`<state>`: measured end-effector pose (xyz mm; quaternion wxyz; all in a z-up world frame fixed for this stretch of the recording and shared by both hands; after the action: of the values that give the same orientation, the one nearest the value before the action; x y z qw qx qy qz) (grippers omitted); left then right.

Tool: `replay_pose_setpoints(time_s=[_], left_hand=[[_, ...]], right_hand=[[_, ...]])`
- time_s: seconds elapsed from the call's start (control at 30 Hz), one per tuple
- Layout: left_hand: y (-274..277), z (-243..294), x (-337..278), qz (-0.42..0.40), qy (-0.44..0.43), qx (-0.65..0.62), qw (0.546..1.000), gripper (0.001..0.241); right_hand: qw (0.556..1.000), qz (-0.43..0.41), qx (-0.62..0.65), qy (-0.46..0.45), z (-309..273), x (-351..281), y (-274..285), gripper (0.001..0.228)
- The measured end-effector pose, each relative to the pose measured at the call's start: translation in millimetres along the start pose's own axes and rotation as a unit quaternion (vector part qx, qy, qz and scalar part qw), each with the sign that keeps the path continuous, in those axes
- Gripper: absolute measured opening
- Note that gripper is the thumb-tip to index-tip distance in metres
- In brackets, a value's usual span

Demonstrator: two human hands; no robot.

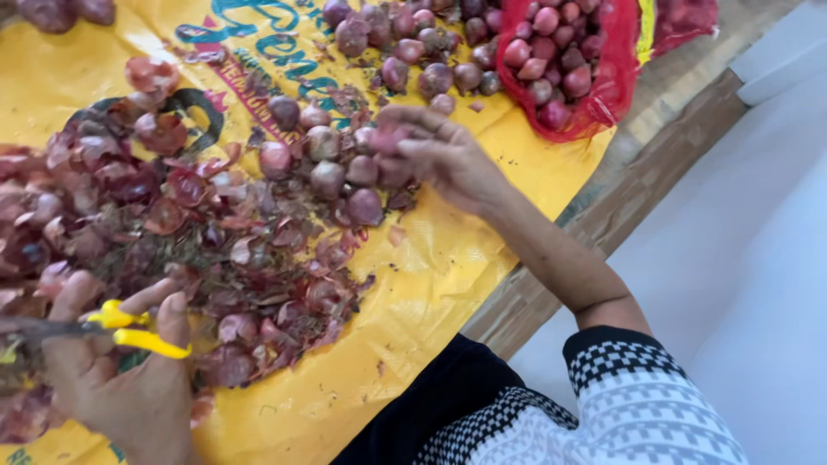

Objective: The person trims the ends off small red onions using scissors, placing the trimmed onions into a red mesh bag and leaving the skins on a yellow plastic sheet.

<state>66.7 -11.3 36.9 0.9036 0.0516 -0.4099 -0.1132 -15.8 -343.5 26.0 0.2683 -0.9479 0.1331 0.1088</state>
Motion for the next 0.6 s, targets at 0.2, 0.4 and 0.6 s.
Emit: replay_pose_setpoints(time_s=[0.2, 0.4, 0.6], left_hand=[[3, 6, 6, -0.006, 0.074, 0.067, 0.995, 0.049], [-3, 13, 10, -0.037, 0.137, 0.067, 0.988, 0.046], [-1, -12, 0, 0.004, 0.029, 0.005, 1.000, 0.049]], right_hand=[[0.938, 0.307, -0.062, 0.150, -65, -30, 118, 0.023], [0.664, 0.496, -0.365, 0.425, -135, -45, 240, 0.021], [0.307, 0.475, -0.796, 0.215, -141, 56, 312, 0.051]])
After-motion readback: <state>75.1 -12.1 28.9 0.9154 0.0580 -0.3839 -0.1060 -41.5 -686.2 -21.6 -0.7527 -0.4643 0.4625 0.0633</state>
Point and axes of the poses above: each hand's wrist, its own x-axis towards the middle knuckle, its own y-axis out of the back of the hand, z = x × y, the point moved 8 cm from there along x, towards the middle knuckle, and after that the axes turned 15 degrees about -y, right-handed, at the moved point
